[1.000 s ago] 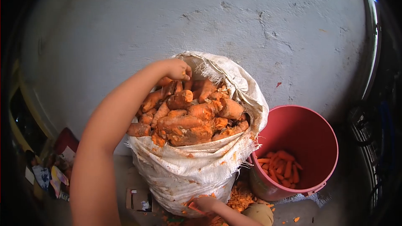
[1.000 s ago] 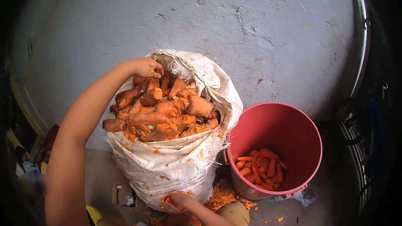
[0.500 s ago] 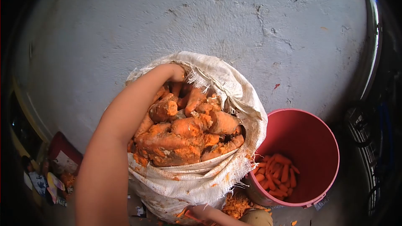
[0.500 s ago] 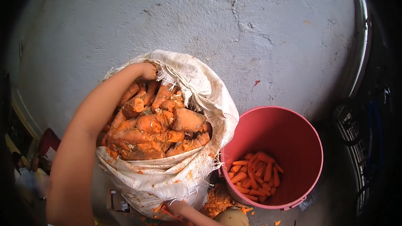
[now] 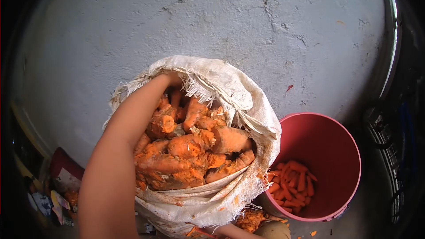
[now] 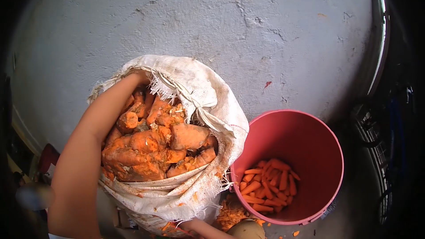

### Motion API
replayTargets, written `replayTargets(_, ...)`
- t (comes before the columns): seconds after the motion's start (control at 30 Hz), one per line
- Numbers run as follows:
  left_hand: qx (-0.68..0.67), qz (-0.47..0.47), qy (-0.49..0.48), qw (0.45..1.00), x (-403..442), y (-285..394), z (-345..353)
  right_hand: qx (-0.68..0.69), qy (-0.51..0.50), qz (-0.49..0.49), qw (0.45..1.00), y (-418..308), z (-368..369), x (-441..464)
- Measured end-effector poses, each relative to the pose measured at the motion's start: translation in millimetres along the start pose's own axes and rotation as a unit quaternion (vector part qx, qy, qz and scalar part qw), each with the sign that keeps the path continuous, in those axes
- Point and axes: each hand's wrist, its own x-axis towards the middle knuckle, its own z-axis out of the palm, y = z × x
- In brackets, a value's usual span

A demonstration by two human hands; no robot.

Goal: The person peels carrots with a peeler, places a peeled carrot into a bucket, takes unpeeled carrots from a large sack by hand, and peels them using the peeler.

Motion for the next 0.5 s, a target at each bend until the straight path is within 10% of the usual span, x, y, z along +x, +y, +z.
replayTargets(0.37,-0.168,-0.037,-0.178,0.969,-70,27,-43,-0.064,-0.016,-0.045,0.997,23,9,17)
replayTargets(0.5,-0.185,0.098,-0.064,0.976,-106,7,-48,-0.079,-0.025,-0.066,0.994,39,29,30)
